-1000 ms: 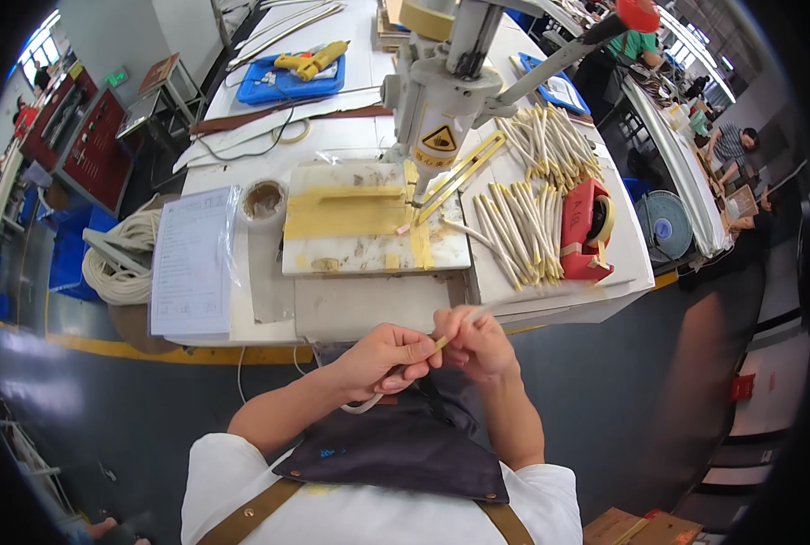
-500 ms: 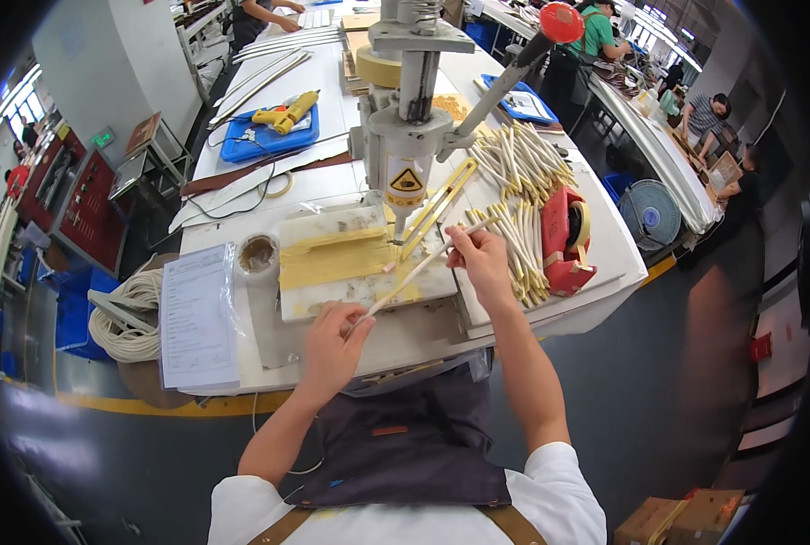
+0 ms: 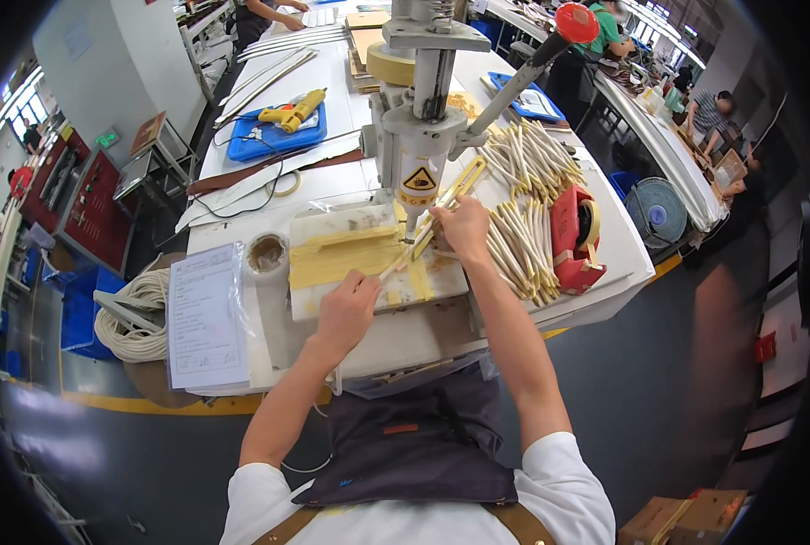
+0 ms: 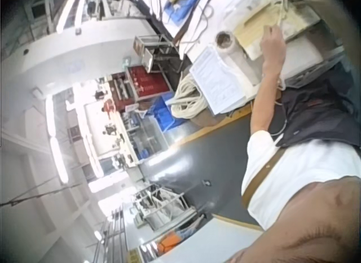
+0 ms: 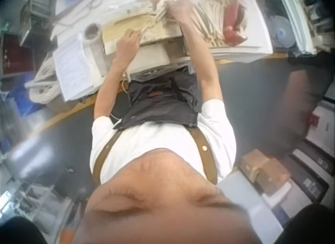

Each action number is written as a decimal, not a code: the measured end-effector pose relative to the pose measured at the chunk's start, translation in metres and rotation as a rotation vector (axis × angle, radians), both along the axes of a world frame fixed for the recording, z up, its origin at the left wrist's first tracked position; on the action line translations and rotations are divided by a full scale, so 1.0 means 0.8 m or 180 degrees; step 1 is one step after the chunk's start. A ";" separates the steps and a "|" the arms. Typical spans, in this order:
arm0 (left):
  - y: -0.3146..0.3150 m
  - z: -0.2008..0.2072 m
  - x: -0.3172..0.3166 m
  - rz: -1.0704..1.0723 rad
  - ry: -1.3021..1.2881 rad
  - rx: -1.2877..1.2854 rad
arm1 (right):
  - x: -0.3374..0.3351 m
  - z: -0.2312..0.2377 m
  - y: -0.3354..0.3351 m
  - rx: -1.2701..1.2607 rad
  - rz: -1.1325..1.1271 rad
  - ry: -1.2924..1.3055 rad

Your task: The person repeatedly picks up white cables and yellow plastic sleeves, inserts the sleeves onto the cable ends, and places the finished pieces into a pile on the table. The process is performed one at a time in a repetitive loop.

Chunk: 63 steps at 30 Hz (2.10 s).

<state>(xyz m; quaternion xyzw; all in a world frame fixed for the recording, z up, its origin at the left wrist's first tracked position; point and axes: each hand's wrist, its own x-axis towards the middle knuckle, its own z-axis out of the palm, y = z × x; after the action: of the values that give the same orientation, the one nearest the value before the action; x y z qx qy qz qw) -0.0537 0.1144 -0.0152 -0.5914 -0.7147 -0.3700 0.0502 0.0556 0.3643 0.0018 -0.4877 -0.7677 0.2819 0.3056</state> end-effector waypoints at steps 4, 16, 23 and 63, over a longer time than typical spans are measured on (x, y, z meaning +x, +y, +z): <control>-0.001 -0.003 -0.009 -0.0136 0.0048 -0.0018 | -0.006 -0.002 -0.022 0.0713 0.0010 -0.0754; 0.003 0.001 -0.012 -0.0321 0.0021 -0.0051 | -0.017 -0.011 -0.027 0.1086 0.0068 -0.1541; 0.011 -0.002 -0.017 -0.0344 0.0041 -0.0057 | -0.019 0.002 -0.038 0.0890 0.0106 -0.1389; 0.019 -0.003 -0.031 -0.0499 -0.0449 0.0018 | 0.050 0.379 -0.006 -0.0400 0.3098 0.3242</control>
<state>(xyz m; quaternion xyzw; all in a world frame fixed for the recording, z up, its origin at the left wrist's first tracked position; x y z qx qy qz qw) -0.0787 0.1293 -0.0173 -0.6178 -0.6670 -0.4155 -0.0277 0.0959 0.3598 0.3053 0.0868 -0.6423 0.6234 0.4373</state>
